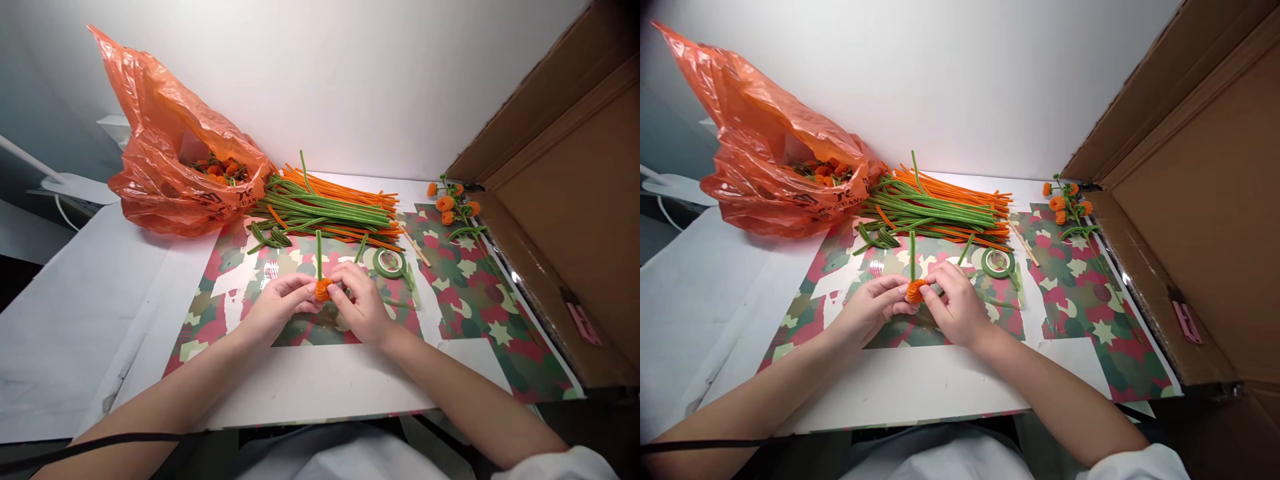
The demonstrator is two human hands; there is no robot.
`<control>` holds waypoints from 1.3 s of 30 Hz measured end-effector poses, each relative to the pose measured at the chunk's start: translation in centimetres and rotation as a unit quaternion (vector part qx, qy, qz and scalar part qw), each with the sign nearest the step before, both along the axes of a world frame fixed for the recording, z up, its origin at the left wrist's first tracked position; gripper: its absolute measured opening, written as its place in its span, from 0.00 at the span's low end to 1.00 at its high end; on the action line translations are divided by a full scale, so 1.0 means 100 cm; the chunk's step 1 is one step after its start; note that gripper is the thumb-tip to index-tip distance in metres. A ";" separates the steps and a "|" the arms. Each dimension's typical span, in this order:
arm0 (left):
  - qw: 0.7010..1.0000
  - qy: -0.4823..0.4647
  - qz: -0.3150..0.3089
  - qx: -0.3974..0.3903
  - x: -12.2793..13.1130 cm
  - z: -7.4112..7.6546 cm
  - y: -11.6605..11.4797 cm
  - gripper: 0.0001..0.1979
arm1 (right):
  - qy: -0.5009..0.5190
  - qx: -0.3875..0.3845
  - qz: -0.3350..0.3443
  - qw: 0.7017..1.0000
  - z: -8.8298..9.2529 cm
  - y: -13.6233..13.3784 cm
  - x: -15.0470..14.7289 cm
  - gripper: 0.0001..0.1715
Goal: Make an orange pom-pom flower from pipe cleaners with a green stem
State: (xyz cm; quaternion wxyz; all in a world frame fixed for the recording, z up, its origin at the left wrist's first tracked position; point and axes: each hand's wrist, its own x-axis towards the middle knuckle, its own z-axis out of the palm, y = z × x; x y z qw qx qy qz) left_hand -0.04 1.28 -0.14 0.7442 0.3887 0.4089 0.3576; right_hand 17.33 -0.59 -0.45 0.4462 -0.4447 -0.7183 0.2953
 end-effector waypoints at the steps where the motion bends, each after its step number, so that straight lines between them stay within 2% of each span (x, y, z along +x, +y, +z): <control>1: 1.000 0.002 -0.002 -0.003 -0.001 0.000 0.000 0.09 | -0.005 0.005 -0.001 1.000 0.000 0.000 0.000 0.08; 11: 0.998 0.053 -0.015 0.007 -0.004 0.004 0.002 0.10 | -0.042 0.032 -0.011 0.999 0.001 0.000 0.000 0.06; 21: 0.986 0.132 -0.004 0.100 -0.003 0.007 -0.001 0.09 | -0.103 0.028 -0.041 0.993 -0.004 -0.002 -0.001 0.07; 27: 0.979 0.159 -0.003 0.124 -0.003 0.006 -0.002 0.10 | -0.119 0.029 -0.049 0.991 -0.005 -0.002 -0.002 0.06; 31: 0.984 0.142 -0.001 0.111 -0.003 0.003 -0.001 0.11 | -0.116 0.031 -0.051 0.991 -0.007 -0.001 -0.002 0.07; 36: 0.993 0.084 0.032 0.076 0.000 0.002 -0.001 0.14 | -0.093 0.049 -0.032 0.994 -0.005 -0.001 -0.002 0.05; 39: 0.992 0.060 0.095 0.054 0.000 0.001 0.003 0.14 | -0.091 0.095 -0.089 0.987 0.002 -0.003 0.000 0.08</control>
